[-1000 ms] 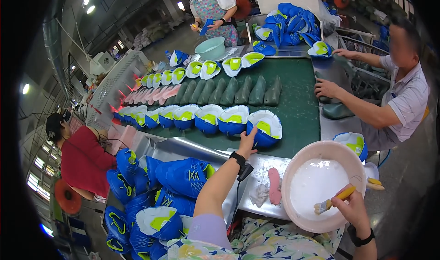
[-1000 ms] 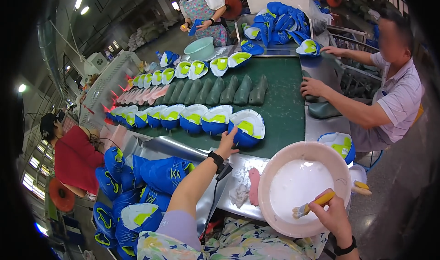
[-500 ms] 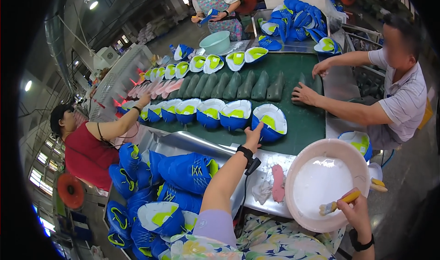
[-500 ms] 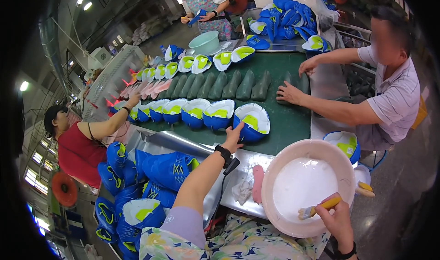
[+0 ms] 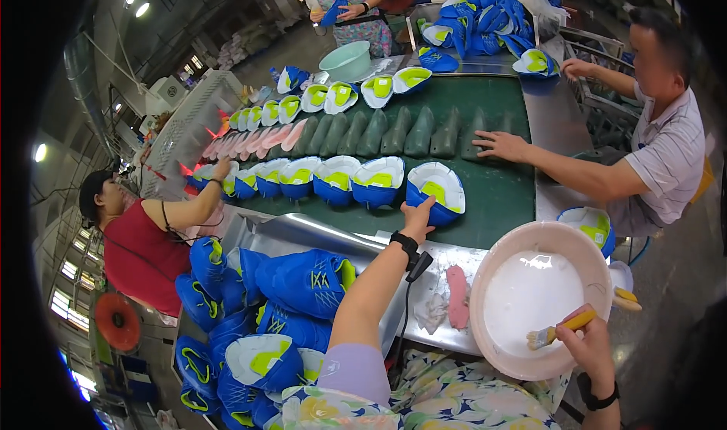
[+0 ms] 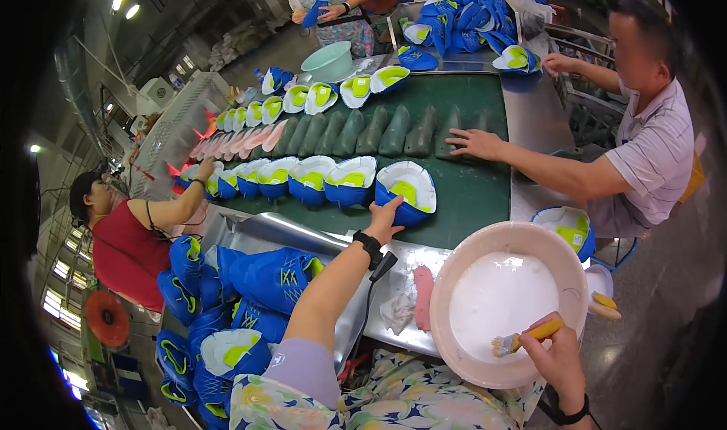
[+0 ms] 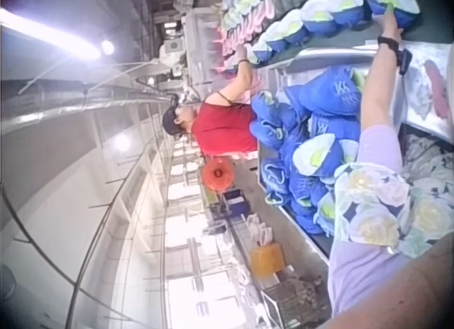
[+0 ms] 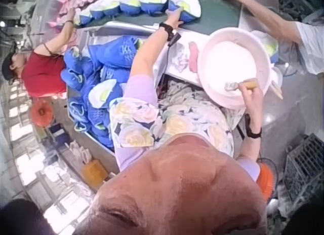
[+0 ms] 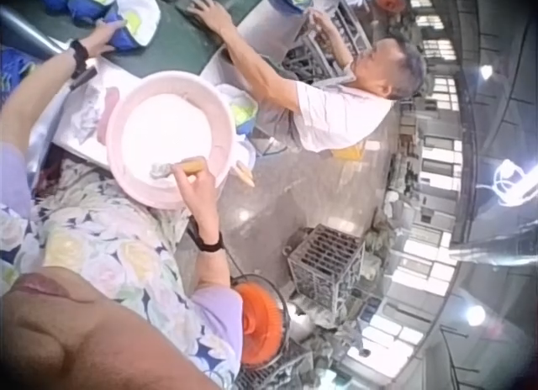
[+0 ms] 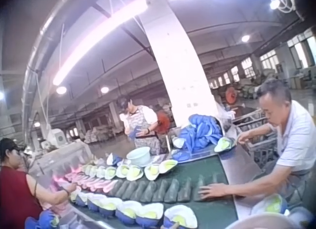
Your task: The recorder is using a brush to apply a white adhesive substance to the interior edges of blue and lime green shoe components in a manufacturing setting.
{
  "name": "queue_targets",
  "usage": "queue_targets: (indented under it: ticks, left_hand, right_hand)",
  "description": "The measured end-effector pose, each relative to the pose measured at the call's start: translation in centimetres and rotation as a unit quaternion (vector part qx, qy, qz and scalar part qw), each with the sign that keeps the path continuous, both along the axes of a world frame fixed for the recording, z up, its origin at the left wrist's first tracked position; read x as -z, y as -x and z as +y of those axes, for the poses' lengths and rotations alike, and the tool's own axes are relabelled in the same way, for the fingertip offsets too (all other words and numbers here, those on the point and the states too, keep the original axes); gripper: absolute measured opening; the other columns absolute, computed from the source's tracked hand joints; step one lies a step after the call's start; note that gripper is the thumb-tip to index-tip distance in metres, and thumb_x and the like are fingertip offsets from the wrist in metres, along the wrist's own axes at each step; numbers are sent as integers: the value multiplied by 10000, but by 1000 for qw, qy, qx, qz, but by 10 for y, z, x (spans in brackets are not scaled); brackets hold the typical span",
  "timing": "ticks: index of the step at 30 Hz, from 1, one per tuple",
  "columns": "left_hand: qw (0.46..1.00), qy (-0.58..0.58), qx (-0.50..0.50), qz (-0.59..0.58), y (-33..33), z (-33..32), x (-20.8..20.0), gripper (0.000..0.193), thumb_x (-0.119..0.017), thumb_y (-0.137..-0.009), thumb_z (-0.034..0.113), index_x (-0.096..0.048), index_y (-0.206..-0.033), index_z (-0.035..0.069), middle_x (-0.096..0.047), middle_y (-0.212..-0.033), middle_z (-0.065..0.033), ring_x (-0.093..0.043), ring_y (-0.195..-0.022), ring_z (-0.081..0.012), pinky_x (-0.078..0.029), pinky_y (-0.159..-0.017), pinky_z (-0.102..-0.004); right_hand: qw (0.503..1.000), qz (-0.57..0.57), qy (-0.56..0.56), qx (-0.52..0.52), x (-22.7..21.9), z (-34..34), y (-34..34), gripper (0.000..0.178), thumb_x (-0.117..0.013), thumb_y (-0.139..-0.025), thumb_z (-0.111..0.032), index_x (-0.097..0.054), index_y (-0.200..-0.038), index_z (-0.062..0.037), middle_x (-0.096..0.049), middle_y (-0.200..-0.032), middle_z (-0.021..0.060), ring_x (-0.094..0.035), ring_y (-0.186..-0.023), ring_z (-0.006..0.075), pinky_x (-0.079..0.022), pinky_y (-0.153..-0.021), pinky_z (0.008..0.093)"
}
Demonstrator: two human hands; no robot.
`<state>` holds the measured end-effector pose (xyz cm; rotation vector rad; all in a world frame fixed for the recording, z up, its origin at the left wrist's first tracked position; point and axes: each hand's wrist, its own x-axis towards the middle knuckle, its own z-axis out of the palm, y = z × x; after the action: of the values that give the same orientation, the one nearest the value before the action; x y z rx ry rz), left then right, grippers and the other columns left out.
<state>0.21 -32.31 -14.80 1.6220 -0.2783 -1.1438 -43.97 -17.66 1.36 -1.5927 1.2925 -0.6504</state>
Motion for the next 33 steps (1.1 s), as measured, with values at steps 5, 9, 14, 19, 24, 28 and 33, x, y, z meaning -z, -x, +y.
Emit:
queue_targets:
  ticks: [5,9,14,19,24,28,33]
  left_hand:
    - [999,26,28,35,3,-3,-5,1141,-807,-781,444,-18,-1548,146,-301,-1535,-171,-392,-1365,-384,-448,-1010,-590]
    - [997,-32,-64,40,-22,6,-14,1162,-794,-749,562,-85,-1532,78,-326,-1516,-177,-395,-1359,-382,-425,-1033,-599]
    - [959,48,-235,153,-84,5,-2,1006,-733,-830,572,-211,-1541,88,-326,-1493,-223,-426,-1333,-380,-445,-1052,-525]
    - [957,80,-233,154,-104,-7,18,842,-744,-871,385,-293,-1479,18,-382,-1444,-243,-538,-1208,-406,-512,-984,-515]
    - [962,111,-222,114,-93,-20,26,694,-691,-870,154,-332,-1424,-61,-455,-1382,-245,-595,-1126,-428,-578,-918,-473]
    - [960,142,-195,143,-83,-15,31,737,-707,-881,200,-305,-1446,-49,-462,-1385,-234,-596,-1135,-430,-576,-919,-476]
    - [982,1,-159,101,-91,13,6,705,-699,-918,336,-339,-1478,106,-314,-1506,-223,-466,-1269,-458,-506,-944,-571]
  right_hand:
    - [1000,3,15,11,9,4,8,184,-763,-796,-66,-631,-895,15,-674,-805,92,-634,-740,145,-490,-700,273]
    - [999,-15,-8,38,10,7,12,174,-753,-792,-58,-627,-888,13,-677,-798,91,-632,-739,144,-492,-697,275]
    - [999,-11,-8,39,15,4,15,173,-747,-789,-61,-622,-883,14,-679,-792,91,-634,-734,143,-494,-689,276]
    - [999,13,-5,36,12,2,12,167,-739,-794,-61,-620,-881,17,-681,-786,94,-639,-725,145,-495,-683,275]
    - [999,22,6,25,10,2,12,159,-737,-798,-59,-626,-881,18,-678,-788,92,-639,-724,146,-493,-683,273]
    - [999,24,12,22,7,7,10,157,-743,-794,-60,-633,-870,20,-675,-794,91,-639,-724,151,-489,-682,275]
    - [999,39,27,-7,0,10,5,148,-745,-797,-67,-641,-860,16,-672,-795,91,-640,-735,161,-491,-687,282]
